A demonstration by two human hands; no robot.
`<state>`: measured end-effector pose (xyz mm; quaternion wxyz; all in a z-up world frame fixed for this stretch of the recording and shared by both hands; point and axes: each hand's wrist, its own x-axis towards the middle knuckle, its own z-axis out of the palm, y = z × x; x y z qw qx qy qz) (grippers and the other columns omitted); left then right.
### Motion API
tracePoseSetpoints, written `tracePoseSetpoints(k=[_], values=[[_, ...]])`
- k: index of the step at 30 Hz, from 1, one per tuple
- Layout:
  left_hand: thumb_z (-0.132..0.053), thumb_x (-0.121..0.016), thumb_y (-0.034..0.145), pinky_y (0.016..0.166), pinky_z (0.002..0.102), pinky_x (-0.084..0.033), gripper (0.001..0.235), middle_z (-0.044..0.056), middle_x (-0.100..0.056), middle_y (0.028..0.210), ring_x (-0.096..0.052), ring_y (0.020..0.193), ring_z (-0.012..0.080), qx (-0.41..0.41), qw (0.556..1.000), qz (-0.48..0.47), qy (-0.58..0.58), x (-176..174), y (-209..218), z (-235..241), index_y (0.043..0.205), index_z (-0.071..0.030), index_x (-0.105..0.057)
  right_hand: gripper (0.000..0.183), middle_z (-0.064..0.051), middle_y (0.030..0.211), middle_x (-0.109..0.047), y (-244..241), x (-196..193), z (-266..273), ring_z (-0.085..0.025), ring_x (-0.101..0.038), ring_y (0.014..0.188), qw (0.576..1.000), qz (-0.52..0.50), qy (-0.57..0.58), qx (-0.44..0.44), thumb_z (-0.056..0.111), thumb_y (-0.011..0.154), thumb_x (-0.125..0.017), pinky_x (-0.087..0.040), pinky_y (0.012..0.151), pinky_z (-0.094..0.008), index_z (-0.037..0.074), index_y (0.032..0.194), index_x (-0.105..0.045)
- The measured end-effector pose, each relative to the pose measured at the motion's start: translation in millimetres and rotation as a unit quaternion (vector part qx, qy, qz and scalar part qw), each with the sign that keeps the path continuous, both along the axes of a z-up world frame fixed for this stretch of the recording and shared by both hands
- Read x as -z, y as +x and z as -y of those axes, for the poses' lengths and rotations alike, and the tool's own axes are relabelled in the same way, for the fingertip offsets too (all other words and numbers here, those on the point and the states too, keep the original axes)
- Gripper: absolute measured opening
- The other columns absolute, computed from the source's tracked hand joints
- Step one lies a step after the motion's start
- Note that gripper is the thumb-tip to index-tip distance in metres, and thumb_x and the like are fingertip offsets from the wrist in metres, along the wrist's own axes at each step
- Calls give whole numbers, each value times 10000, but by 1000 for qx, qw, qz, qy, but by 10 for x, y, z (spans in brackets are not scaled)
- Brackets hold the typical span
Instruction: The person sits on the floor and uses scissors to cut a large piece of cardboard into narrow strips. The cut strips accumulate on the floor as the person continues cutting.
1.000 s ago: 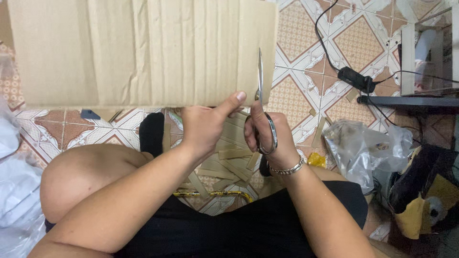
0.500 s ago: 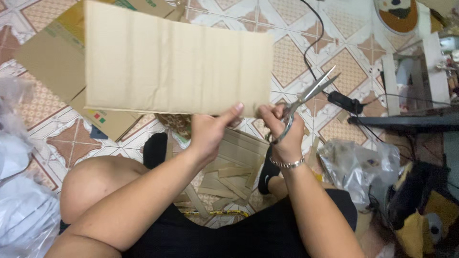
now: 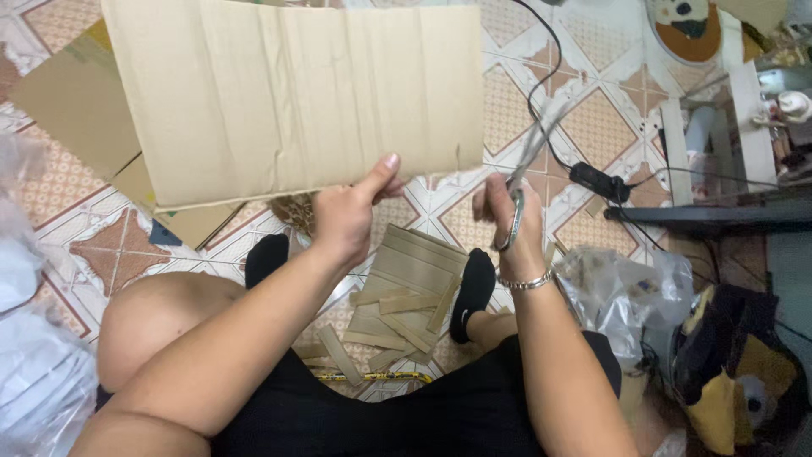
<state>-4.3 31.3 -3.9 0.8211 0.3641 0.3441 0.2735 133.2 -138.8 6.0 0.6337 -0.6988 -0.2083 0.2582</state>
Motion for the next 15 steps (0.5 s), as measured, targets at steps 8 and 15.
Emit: tracePoseSetpoints(k=[8, 15], values=[[-215, -790, 880, 785, 333, -639, 362, 174, -771, 942, -765, 836, 221, -34, 999, 9, 15, -51, -5, -151, 1036, 106, -729, 510, -34, 733, -660, -439, 218, -73, -125, -610, 706, 956, -11, -143, -254, 531, 1015, -547, -478, 687, -264, 64, 822, -616], [-198, -788, 887, 773, 347, -635, 321, 126, -753, 972, -746, 852, 198, 19, 998, 19, 54, -42, -58, 55, 1049, 72, -725, 506, -17, 746, -591, -389, 100, -162, -136, -641, 719, 964, -30, -106, -243, 539, 1020, -482, -466, 654, -269, 71, 853, -576]])
